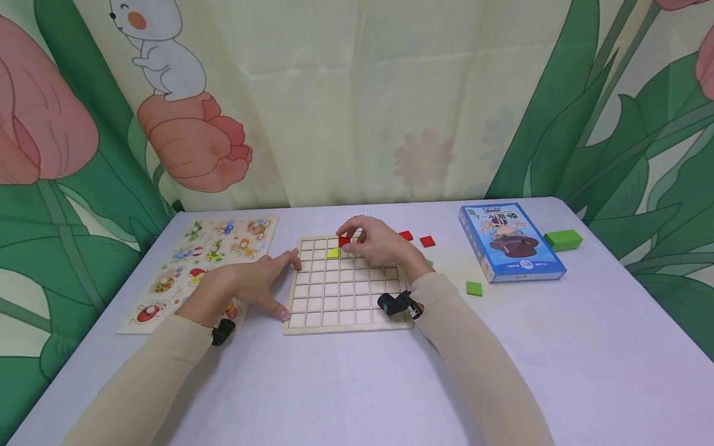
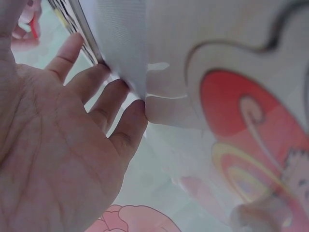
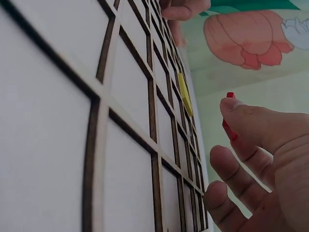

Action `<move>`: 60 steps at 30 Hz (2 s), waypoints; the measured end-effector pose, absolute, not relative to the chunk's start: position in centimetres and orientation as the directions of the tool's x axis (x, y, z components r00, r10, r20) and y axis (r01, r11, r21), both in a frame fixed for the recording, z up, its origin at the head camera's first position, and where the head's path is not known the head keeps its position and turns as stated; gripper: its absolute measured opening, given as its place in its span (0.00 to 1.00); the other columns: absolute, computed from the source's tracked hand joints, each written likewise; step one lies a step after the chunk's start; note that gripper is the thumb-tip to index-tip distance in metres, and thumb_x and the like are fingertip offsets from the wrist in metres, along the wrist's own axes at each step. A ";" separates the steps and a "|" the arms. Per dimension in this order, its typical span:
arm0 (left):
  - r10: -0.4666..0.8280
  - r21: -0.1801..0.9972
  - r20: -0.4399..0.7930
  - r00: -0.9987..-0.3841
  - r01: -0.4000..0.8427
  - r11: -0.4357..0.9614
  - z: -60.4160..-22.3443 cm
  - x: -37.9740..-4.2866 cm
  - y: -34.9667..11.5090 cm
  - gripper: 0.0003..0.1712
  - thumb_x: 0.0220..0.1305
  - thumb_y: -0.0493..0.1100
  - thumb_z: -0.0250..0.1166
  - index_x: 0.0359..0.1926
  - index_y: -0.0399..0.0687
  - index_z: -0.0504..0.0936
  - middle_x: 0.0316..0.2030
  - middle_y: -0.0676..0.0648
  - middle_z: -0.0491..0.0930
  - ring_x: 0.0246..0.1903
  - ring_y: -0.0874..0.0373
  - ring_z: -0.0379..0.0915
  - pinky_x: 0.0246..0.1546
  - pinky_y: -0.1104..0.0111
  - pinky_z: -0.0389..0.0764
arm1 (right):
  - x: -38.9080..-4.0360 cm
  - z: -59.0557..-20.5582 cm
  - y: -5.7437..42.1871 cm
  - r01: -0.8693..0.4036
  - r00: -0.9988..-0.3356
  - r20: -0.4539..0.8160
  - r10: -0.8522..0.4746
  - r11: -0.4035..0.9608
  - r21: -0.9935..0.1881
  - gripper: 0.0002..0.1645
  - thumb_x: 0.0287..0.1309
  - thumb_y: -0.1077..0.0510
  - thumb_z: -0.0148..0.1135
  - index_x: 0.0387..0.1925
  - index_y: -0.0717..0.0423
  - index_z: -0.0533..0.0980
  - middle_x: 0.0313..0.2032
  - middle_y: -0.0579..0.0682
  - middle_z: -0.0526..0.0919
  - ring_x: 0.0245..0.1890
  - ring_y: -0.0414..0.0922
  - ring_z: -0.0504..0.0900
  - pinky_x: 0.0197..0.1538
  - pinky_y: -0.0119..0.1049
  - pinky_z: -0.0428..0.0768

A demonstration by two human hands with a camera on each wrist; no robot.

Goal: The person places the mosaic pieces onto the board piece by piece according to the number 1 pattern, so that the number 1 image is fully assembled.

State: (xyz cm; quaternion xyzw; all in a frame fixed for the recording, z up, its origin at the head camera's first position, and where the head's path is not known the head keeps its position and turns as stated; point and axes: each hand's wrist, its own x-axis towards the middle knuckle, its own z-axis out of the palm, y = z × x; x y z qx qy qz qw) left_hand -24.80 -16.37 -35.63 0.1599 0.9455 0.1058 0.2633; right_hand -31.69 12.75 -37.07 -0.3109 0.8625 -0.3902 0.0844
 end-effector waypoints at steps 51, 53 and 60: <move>0.364 0.292 -0.463 -0.808 0.249 0.923 -35.4 -24.7 -16.1 0.56 0.41 0.69 0.82 0.67 0.72 0.59 0.66 0.42 0.67 0.62 0.50 0.63 0.60 0.48 0.71 | -31.1 -36.3 14.1 -0.459 -0.798 0.008 -0.602 0.600 -0.656 0.21 0.70 0.61 0.62 0.62 0.53 0.77 0.57 0.51 0.80 0.51 0.49 0.82 0.54 0.46 0.80; 0.358 0.287 -0.465 -0.810 0.244 0.926 -35.5 -24.7 -16.1 0.56 0.41 0.69 0.82 0.67 0.72 0.59 0.65 0.42 0.67 0.61 0.50 0.64 0.59 0.48 0.71 | -31.0 -36.1 14.5 -0.477 -0.791 0.034 -0.611 0.581 -0.659 0.20 0.70 0.62 0.63 0.62 0.55 0.77 0.58 0.53 0.81 0.51 0.49 0.82 0.55 0.47 0.80; 0.367 0.287 -0.460 -0.809 0.256 0.923 -35.7 -24.8 -16.2 0.56 0.41 0.69 0.82 0.66 0.72 0.59 0.66 0.42 0.68 0.61 0.50 0.64 0.60 0.49 0.71 | -30.5 -36.3 16.3 -0.482 -0.790 0.106 -0.604 0.505 -0.716 0.23 0.67 0.62 0.67 0.62 0.56 0.76 0.56 0.60 0.81 0.53 0.51 0.83 0.59 0.48 0.80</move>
